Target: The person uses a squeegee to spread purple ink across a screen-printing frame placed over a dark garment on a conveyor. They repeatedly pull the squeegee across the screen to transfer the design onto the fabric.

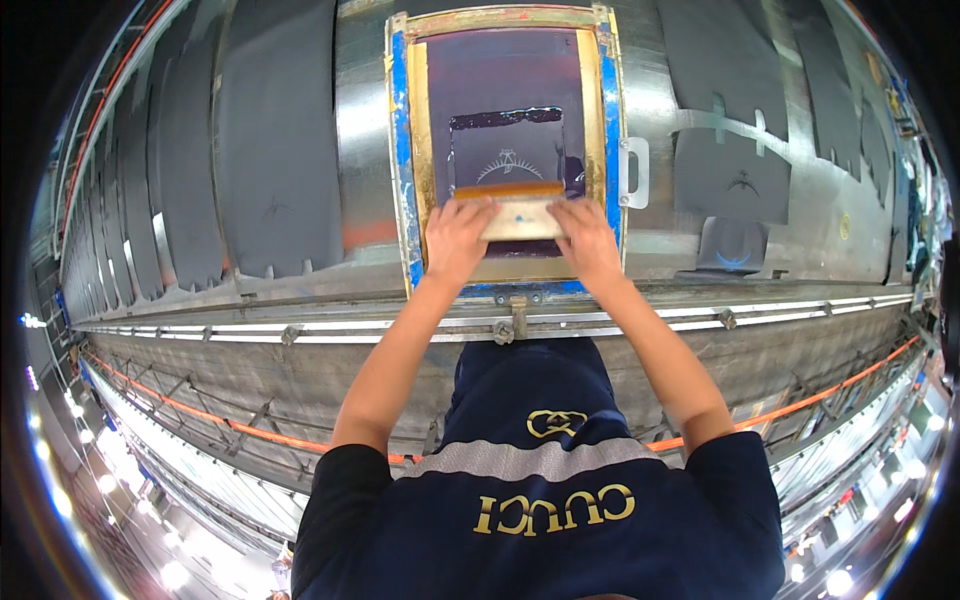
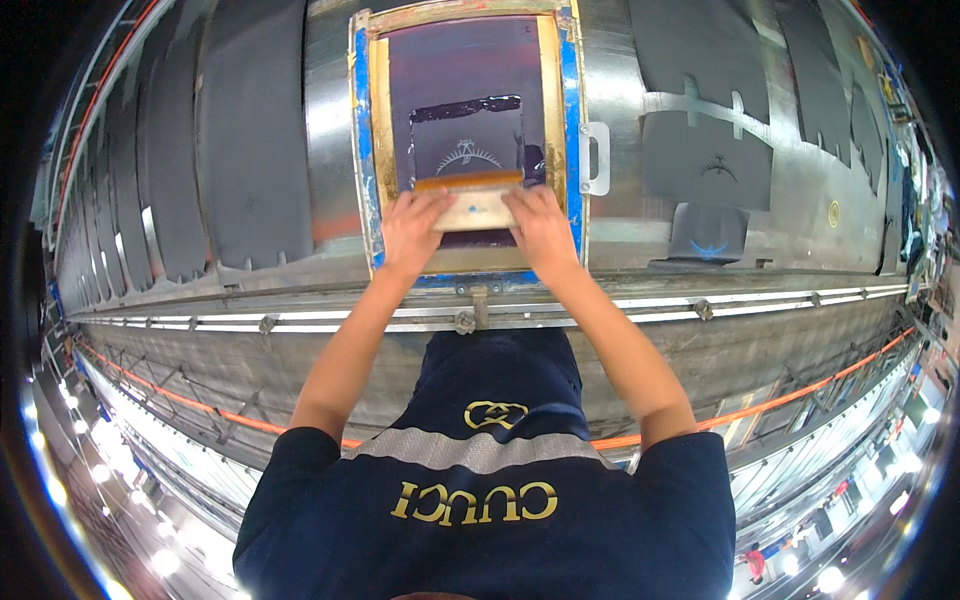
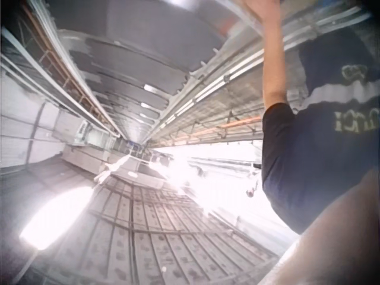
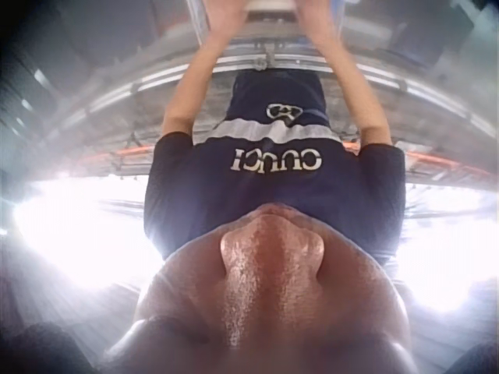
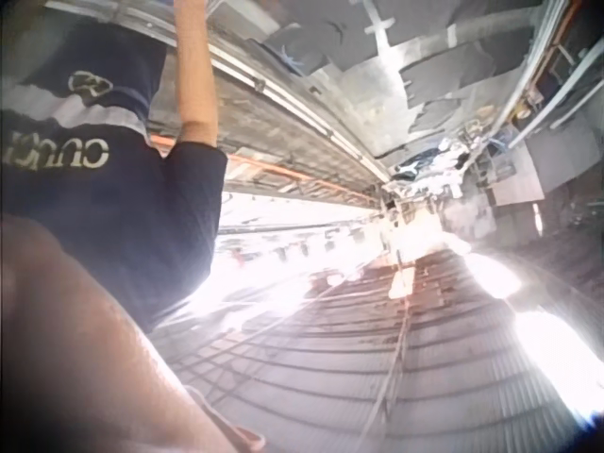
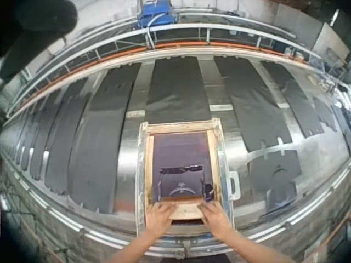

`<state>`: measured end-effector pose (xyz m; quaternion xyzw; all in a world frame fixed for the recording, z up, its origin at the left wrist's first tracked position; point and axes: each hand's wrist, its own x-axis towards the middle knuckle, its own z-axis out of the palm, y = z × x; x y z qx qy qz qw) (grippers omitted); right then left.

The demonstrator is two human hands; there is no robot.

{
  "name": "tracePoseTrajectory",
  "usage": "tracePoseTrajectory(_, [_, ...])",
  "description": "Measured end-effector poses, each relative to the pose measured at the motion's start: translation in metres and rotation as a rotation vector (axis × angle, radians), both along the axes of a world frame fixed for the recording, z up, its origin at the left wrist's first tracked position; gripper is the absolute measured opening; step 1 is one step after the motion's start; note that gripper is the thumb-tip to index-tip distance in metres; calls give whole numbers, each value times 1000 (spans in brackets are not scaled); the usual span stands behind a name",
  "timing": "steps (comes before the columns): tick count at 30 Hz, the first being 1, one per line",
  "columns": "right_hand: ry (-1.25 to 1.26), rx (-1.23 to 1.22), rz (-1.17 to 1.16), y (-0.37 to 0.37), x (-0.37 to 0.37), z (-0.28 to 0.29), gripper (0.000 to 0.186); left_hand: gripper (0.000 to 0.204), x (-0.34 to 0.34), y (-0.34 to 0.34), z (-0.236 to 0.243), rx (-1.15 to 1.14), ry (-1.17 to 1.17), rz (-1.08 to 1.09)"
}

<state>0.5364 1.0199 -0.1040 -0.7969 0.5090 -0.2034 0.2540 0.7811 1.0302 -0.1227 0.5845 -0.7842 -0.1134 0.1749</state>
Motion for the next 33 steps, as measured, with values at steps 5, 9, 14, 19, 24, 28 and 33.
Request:
tracePoseTrajectory(5, [27, -45, 36, -14, 0, 13, 52, 46, 8, -9, 14, -70, 77, -16])
tracePoseTrajectory(9, [4, -219, 13, -104, 4, 8, 38, 34, 8, -97, 19, -95, 98, 42])
tracePoseTrajectory(14, [-42, -146, -44, -142, 7, 0, 36, 24, 7, -141, 7, -122, 63, 28])
tracePoseTrajectory(19, [-70, -110, -56, -57, -2, -11, 42, 40, 5, -65, -5, -100, 0, 1])
tracePoseTrajectory(24, [-41, 7, -19, 18, -12, 5, 44, 43, -5, 9, 3, -19, 47, -24])
tracePoseTrajectory(28, [-266, 164, -193, -19, -59, 0, 44, 40, -10, 23, 10, -27, 93, -4])
tracePoseTrajectory(33, [-216, -30, -596, -108, -93, -54, 29, 44, -9, 30, 8, -6, 137, -17])
